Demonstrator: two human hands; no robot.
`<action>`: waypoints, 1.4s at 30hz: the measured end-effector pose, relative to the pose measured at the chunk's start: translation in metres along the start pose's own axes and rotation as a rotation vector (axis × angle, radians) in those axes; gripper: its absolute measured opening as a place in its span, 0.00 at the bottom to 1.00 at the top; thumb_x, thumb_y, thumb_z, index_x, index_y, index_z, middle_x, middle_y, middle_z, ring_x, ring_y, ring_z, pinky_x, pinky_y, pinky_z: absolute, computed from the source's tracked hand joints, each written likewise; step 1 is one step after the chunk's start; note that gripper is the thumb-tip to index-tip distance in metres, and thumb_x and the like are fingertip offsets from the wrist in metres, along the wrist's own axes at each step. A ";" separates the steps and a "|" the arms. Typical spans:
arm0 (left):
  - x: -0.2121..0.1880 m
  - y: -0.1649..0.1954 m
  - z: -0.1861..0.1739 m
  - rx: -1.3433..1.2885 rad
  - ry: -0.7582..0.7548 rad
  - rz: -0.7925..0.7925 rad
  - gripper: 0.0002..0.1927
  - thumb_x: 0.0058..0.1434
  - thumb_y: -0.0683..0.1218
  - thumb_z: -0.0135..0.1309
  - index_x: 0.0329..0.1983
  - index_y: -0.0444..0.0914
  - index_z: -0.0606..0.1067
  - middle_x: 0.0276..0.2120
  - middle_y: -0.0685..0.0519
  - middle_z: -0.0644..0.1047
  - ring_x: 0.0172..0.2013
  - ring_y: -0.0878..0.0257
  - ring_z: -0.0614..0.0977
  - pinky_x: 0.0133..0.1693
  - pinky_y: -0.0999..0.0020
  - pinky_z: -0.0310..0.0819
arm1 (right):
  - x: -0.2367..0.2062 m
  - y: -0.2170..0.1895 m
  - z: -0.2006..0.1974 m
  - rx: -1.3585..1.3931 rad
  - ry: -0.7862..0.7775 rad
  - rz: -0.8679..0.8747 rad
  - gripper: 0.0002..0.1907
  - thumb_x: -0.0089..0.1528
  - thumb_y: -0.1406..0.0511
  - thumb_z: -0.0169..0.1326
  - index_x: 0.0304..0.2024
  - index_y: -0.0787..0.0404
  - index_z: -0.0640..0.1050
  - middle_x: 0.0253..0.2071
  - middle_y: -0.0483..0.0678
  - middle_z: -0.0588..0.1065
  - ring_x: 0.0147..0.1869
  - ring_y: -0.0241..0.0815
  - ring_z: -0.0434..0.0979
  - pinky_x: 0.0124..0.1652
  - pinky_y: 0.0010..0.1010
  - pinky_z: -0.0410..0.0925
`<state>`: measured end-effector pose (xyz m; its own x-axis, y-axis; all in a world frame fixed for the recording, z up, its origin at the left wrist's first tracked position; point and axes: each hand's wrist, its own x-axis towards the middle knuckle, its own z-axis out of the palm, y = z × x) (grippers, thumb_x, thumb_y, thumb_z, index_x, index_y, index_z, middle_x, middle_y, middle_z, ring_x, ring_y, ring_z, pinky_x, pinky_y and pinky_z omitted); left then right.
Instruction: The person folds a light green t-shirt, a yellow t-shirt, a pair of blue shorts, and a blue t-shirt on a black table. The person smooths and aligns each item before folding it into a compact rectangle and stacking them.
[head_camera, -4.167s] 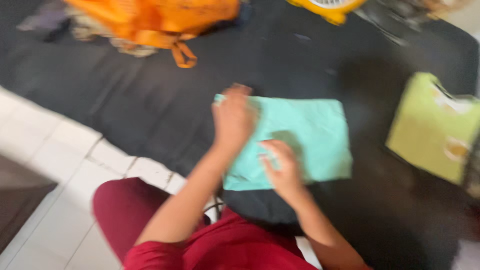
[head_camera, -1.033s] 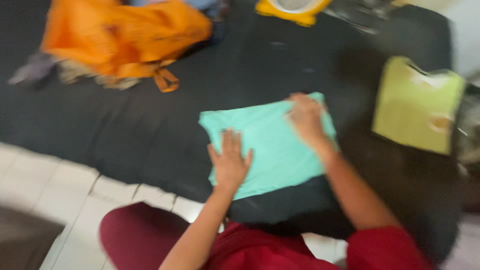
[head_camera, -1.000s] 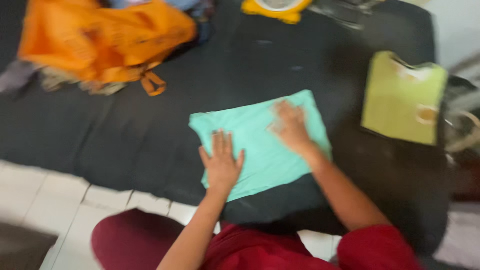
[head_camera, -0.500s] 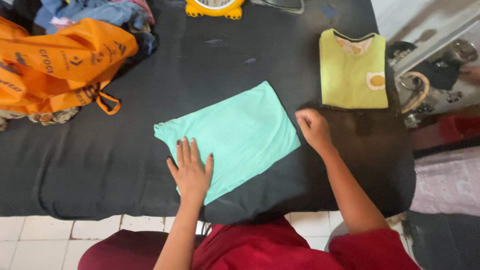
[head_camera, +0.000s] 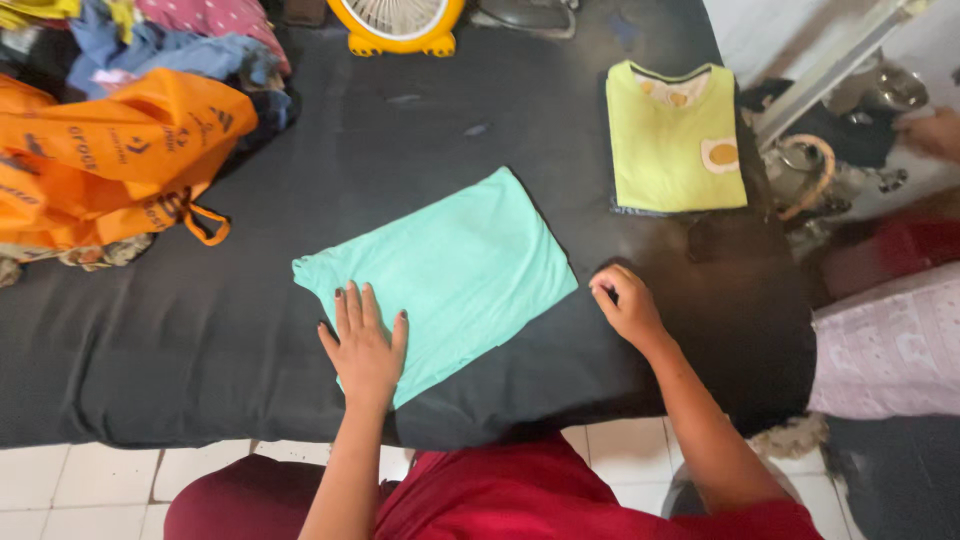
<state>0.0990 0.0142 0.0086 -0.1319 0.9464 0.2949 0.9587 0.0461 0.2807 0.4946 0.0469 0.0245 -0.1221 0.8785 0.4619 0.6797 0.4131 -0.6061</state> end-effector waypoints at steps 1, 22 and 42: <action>0.000 0.000 -0.001 -0.003 0.009 0.003 0.38 0.67 0.62 0.45 0.73 0.35 0.62 0.74 0.43 0.59 0.74 0.49 0.55 0.67 0.34 0.46 | 0.000 -0.001 0.000 0.004 -0.012 -0.008 0.05 0.59 0.71 0.60 0.37 0.64 0.77 0.35 0.49 0.76 0.37 0.46 0.76 0.40 0.35 0.69; 0.044 0.025 0.009 0.222 -0.063 0.008 0.47 0.63 0.71 0.41 0.74 0.34 0.57 0.74 0.45 0.57 0.73 0.50 0.55 0.66 0.33 0.43 | 0.068 -0.028 -0.012 -0.131 -0.101 -0.084 0.14 0.64 0.64 0.55 0.51 0.63 0.79 0.53 0.54 0.78 0.57 0.55 0.77 0.55 0.41 0.68; 0.112 -0.069 0.011 0.022 0.206 -0.117 0.19 0.64 0.55 0.54 0.53 0.41 0.74 0.63 0.47 0.72 0.67 0.48 0.68 0.65 0.36 0.50 | 0.196 -0.037 0.124 -0.378 -0.079 -0.038 0.25 0.66 0.52 0.53 0.60 0.57 0.73 0.68 0.50 0.67 0.73 0.51 0.60 0.68 0.53 0.51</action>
<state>0.0211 0.1204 0.0121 -0.2886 0.8493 0.4420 0.9388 0.1604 0.3047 0.3558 0.2335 0.0576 -0.1979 0.8860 0.4194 0.8904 0.3414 -0.3011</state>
